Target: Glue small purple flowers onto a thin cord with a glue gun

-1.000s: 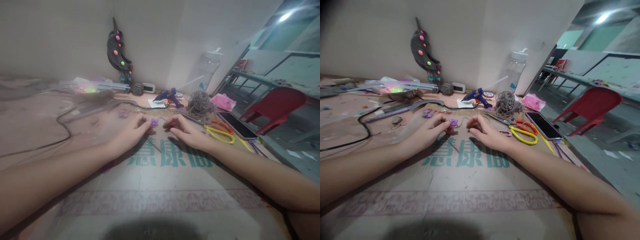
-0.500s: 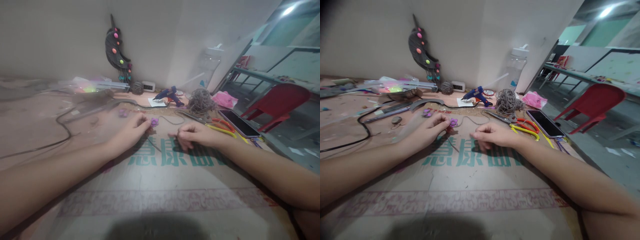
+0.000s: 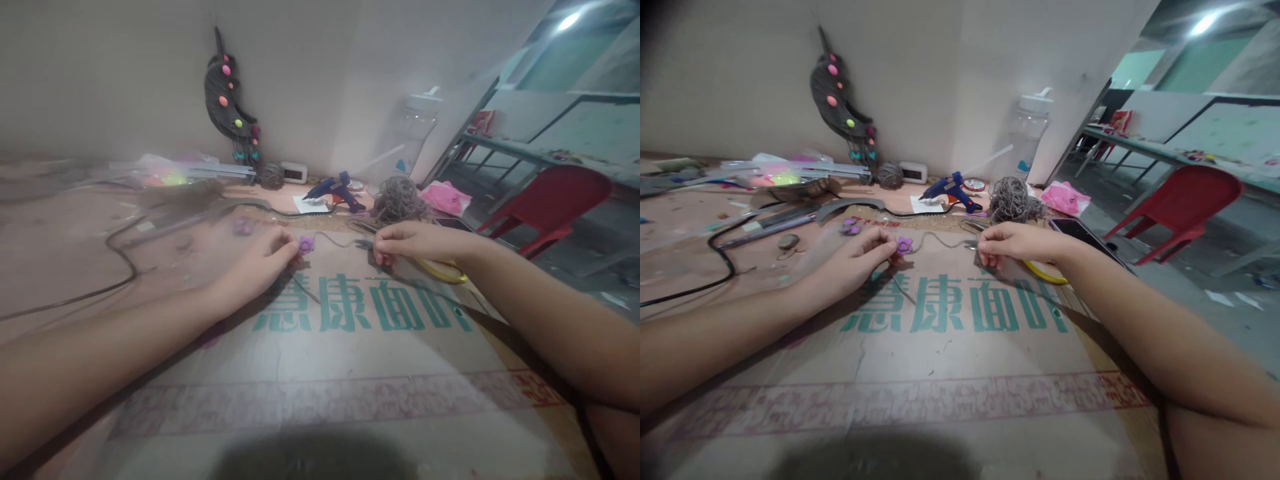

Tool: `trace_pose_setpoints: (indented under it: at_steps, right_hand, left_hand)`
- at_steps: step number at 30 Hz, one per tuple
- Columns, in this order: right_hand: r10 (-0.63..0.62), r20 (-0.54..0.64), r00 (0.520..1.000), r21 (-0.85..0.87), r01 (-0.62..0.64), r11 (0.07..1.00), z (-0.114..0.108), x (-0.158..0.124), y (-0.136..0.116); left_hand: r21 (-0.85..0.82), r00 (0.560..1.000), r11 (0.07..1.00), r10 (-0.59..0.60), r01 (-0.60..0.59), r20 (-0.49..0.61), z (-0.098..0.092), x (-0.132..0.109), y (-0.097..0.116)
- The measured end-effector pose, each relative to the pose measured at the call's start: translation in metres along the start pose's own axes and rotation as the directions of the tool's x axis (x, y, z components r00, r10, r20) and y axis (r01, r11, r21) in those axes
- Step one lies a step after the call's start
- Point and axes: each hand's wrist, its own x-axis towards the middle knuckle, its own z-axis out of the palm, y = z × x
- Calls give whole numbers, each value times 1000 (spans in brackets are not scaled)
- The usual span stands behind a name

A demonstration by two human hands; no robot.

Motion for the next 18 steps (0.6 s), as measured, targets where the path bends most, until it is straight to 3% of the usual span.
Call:
trace_pose_setpoints:
  at_steps: [3, 7, 11, 12, 13, 16, 18]
  right_hand:
    - [-44, -18, 999, 50, 44, 998, -5, 0, 3]
    - [-136, 135, 981, 199, 108, 974, -10, -8, 11]
    - [-312, 414, 855, 484, 83, 871, 3, -6, 20]
    - [-337, 410, 847, 523, 84, 848, 6, -4, 20]
    - [-357, 340, 870, 552, 123, 825, 8, -2, 19]
    - [-347, 25, 938, 459, 297, 837, 9, 2, 15]
    - [-315, 90, 945, 339, 269, 902, 7, 2, 14]
  left_hand:
    - [-19, 1000, 1000, -8, 7, -4, 0, 0, 1]
    - [6, 1000, 1000, -6, 6, -1, 0, 1, 0]
    - [-18, 1000, 1000, 0, 0, 14, 0, 2, -2]
    - [-24, 1000, 1000, 2, -2, 15, 0, 2, -2]
    - [-24, 1000, 1000, 5, -5, 18, 0, 2, -2]
    - [-23, 1000, 1000, -8, 8, 17, 1, 1, -2]
    - [-17, 1000, 1000, -10, 10, 17, 1, 1, -2]
